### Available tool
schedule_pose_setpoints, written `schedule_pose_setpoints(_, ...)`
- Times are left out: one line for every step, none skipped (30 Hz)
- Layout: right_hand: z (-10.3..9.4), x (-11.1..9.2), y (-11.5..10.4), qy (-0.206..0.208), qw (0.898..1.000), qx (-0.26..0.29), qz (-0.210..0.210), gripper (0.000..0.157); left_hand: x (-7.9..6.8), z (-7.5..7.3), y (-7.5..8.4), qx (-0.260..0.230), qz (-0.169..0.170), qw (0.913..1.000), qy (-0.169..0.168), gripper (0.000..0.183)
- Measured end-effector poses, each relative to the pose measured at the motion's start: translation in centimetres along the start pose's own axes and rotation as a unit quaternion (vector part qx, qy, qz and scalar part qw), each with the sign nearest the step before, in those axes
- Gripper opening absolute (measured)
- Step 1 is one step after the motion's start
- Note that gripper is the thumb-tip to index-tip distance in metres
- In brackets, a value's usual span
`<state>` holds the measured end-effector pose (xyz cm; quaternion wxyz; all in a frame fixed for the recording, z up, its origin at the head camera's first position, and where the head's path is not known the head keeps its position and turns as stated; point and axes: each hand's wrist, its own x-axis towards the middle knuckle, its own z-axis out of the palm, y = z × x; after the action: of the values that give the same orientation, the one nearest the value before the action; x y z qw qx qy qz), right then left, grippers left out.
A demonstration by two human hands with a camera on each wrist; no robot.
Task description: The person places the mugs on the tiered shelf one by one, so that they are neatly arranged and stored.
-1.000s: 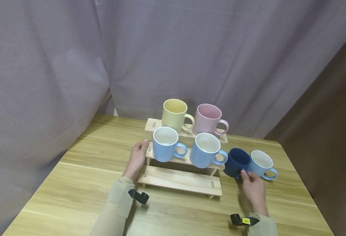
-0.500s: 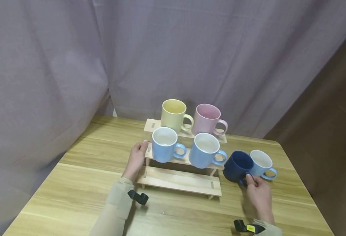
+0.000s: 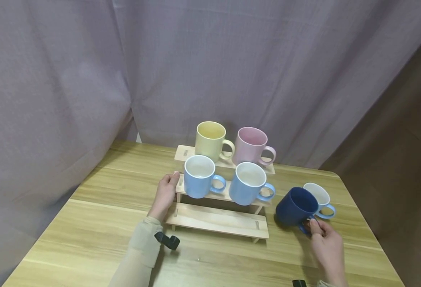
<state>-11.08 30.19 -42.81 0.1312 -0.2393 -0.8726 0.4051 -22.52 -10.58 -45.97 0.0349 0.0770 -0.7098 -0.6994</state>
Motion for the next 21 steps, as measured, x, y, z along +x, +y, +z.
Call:
schedule_pose_setpoints(-0.2, -0.1, 0.0, -0.002, 1.000, 0.003, 0.005, 0.048, 0.0, 0.0, 0.0, 0.000, 0.001, 1.0000, 0.000, 0.036)
schedule_pose_setpoints(-0.4, -0.3, -0.1, -0.005, 1.000, 0.009, 0.009, 0.048, 0.0, 0.0, 0.0, 0.000, 0.001, 1.0000, 0.001, 0.036)
schedule_pose_setpoints(-0.6, -0.4, -0.1, -0.007, 1.000, 0.013, 0.011, 0.048, -0.1, 0.0, 0.0, 0.000, 0.001, 1.0000, 0.000, 0.036)
schedule_pose_setpoints(-0.8, -0.5, -0.1, -0.009, 1.000, 0.017, 0.011, 0.048, -0.1, 0.0, 0.0, 0.001, 0.001, 1.0000, 0.001, 0.036)
schedule_pose_setpoints(-0.9, -0.6, -0.1, -0.011, 1.000, 0.020, 0.010, 0.047, -0.1, 0.0, 0.1, 0.003, 0.002, 1.0000, 0.001, 0.036)
schedule_pose_setpoints(-1.0, -0.7, -0.1, -0.011, 1.000, 0.024, 0.009, 0.046, -0.1, 0.0, 0.1, 0.003, 0.002, 1.0000, 0.002, 0.036)
schedule_pose_setpoints(-1.1, -0.8, -0.1, -0.014, 0.999, 0.030, 0.007, 0.045, -0.1, 0.0, 0.1, 0.004, 0.002, 1.0000, 0.003, 0.036)
schedule_pose_setpoints(-1.2, -0.9, -0.1, -0.014, 0.999, 0.031, 0.004, 0.044, -0.1, 0.0, 0.1, 0.005, 0.002, 1.0000, 0.004, 0.036)
schedule_pose_setpoints(-1.3, -1.0, -0.1, -0.012, 0.999, 0.031, 0.000, 0.043, -0.1, 0.0, 0.1, 0.006, 0.003, 1.0000, 0.005, 0.035)
schedule_pose_setpoints(-1.4, -1.1, -0.1, -0.013, 0.999, 0.031, -0.004, 0.043, -0.1, 0.1, 0.1, 0.006, 0.004, 1.0000, 0.006, 0.035)
schedule_pose_setpoints(-1.5, -1.2, -0.2, -0.010, 1.000, 0.025, -0.006, 0.042, -0.1, 0.1, 0.1, 0.007, 0.005, 0.9999, 0.006, 0.035)
schedule_pose_setpoints(-1.6, -1.3, -0.2, -0.010, 1.000, 0.019, -0.007, 0.042, -0.1, 0.1, 0.1, 0.006, 0.005, 0.9999, 0.006, 0.035)
schedule_pose_setpoints(-1.8, -1.3, -0.2, -0.009, 1.000, 0.014, -0.008, 0.043, -0.2, 0.1, 0.1, 0.006, 0.006, 1.0000, 0.005, 0.035)
schedule_pose_setpoints(-1.9, -1.4, -0.3, -0.010, 1.000, 0.007, -0.010, 0.043, -0.2, 0.1, 0.1, 0.005, 0.005, 1.0000, 0.005, 0.036)
schedule_pose_setpoints(-2.1, -1.4, -0.3, -0.016, 1.000, 0.007, -0.011, 0.045, -0.2, 0.1, 0.1, 0.005, 0.006, 1.0000, 0.005, 0.035)
schedule_pose_setpoints(-2.3, -1.5, -0.4, -0.018, 1.000, 0.000, -0.012, 0.045, -0.2, 0.1, 0.1, 0.005, 0.005, 1.0000, 0.005, 0.036)
schedule_pose_setpoints(-2.4, -1.5, -0.4, -0.019, 1.000, -0.004, -0.011, 0.046, -0.2, 0.1, 0.1, 0.006, 0.006, 0.9999, 0.005, 0.036)
schedule_pose_setpoints(-2.6, -1.5, -0.5, -0.021, 1.000, -0.005, -0.012, 0.046, -0.2, 0.1, 0.1, 0.006, 0.006, 0.9999, 0.006, 0.036)
schedule_pose_setpoints(-2.7, -1.6, -0.6, -0.022, 1.000, -0.005, -0.013, 0.046, -0.2, 0.1, 0.1, 0.007, 0.006, 0.9999, 0.006, 0.036)
schedule_pose_setpoints(-2.9, -1.6, -0.6, -0.024, 1.000, -0.007, -0.014, 0.046, -0.1, 0.1, 0.1, 0.007, 0.005, 0.9999, 0.007, 0.036)
schedule_pose_setpoints(-3.0, -1.7, -0.7, -0.022, 1.000, -0.009, -0.016, 0.044, -0.1, 0.1, 0.0, 0.006, 0.005, 1.0000, 0.006, 0.035)
